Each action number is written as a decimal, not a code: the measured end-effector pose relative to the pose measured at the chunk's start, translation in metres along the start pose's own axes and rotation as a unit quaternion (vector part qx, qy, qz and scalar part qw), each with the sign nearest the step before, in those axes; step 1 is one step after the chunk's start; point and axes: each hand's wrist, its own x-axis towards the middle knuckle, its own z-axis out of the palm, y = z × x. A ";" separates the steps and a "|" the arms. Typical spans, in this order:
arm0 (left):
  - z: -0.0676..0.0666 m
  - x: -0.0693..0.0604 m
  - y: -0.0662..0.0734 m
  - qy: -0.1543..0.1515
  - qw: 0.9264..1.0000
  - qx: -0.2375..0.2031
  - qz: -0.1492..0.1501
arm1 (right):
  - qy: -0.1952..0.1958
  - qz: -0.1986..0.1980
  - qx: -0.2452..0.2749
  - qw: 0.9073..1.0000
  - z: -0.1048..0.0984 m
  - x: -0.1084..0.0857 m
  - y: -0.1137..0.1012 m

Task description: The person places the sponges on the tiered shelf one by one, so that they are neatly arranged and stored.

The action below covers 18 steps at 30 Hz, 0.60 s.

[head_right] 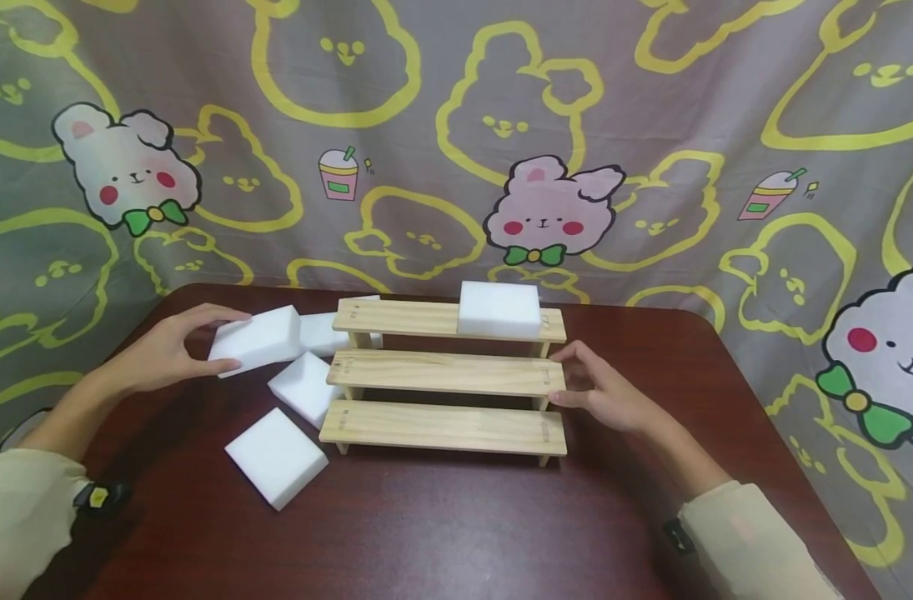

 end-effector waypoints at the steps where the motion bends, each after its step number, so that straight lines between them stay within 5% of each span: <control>1: 0.000 0.000 0.001 0.000 1.000 -0.003 -0.002 | 0.000 0.001 0.000 1.000 0.000 0.000 0.000; 18: 0.000 0.006 0.009 0.012 1.000 -0.014 0.002 | 0.000 0.007 0.001 1.000 0.000 0.000 -0.001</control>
